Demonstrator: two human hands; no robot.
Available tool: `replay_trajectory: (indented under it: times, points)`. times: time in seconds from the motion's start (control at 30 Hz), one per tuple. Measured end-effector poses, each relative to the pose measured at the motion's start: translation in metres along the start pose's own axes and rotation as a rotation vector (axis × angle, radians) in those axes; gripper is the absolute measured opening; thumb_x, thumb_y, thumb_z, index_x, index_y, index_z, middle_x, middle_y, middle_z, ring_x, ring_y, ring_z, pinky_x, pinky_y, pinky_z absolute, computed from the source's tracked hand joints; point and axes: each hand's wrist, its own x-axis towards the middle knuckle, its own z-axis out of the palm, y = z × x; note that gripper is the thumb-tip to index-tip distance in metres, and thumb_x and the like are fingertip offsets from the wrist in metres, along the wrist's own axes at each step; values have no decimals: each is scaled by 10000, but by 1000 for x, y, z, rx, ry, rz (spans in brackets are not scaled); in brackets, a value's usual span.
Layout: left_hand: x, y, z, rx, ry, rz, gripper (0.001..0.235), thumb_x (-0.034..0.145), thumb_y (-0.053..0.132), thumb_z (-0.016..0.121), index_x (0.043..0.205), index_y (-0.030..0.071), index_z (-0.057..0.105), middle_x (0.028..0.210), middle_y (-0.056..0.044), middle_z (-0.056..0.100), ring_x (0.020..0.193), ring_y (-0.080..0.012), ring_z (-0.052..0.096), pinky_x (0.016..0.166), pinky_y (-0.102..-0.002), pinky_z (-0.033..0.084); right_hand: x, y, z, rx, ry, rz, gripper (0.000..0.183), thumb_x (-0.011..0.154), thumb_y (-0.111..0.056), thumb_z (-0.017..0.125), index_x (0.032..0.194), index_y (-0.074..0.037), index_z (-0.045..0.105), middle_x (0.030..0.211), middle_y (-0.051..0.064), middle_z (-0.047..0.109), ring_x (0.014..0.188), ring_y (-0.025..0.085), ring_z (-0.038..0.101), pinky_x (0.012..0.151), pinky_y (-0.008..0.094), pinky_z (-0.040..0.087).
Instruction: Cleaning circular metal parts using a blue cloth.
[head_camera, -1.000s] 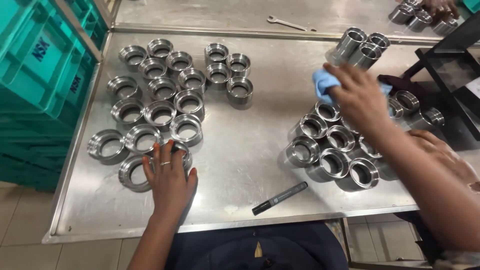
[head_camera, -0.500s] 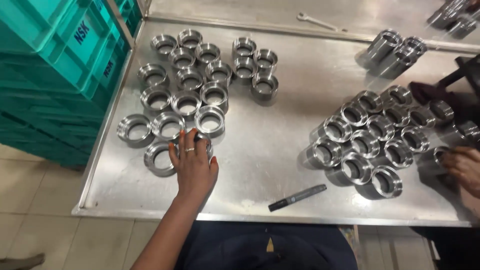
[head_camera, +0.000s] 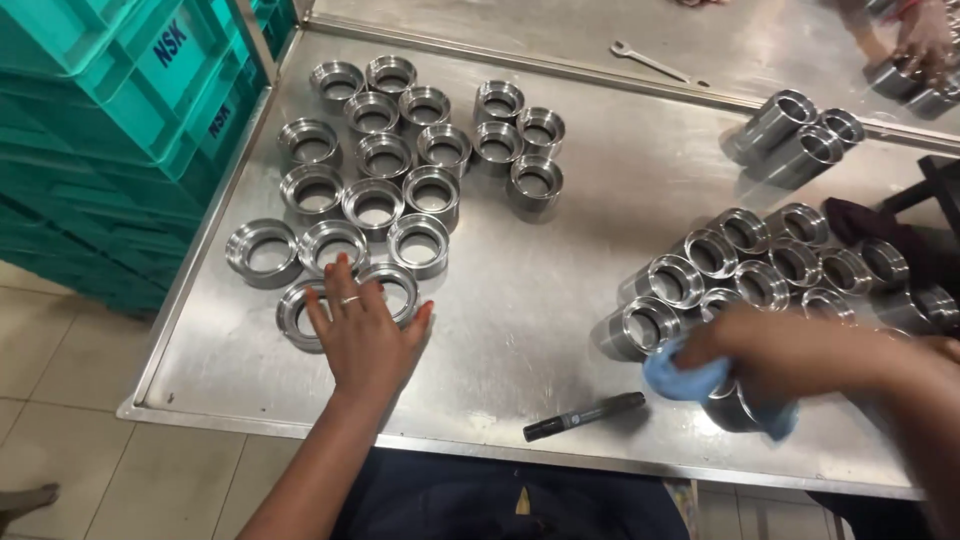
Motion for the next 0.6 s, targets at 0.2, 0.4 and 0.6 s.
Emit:
replay_trajectory:
  times: [0.2, 0.4, 0.6]
  points:
    - [0, 14, -8, 124, -261, 31, 415, 776, 371, 831, 823, -30, 737, 1495, -297, 419, 1458, -442, 326, 1168, -632, 195, 29, -30, 69, 308, 140, -435, 309, 673, 47, 642, 964, -8, 731, 1046, 157, 758, 993, 254, 703, 840, 393, 537]
    - [-30, 57, 0, -882, -514, -326, 483, 644, 156, 894, 1035, -34, 684, 1562, -183, 349, 1250, -340, 520, 1019, -457, 480, 60, -22, 146, 1019, 700, 84, 236, 779, -8, 736, 1014, -15, 721, 943, 143, 718, 849, 197, 672, 778, 339, 547]
    - [-36, 132, -39, -1158, -790, -188, 620, 669, 62, 827, 1249, 6, 613, 1618, -161, 271, 1244, -251, 594, 1076, -419, 502, 73, -79, 117, 121, 1275, -122, 249, 865, -85, 713, 1096, -2, 670, 1062, 222, 698, 973, 360, 684, 889, 446, 550]
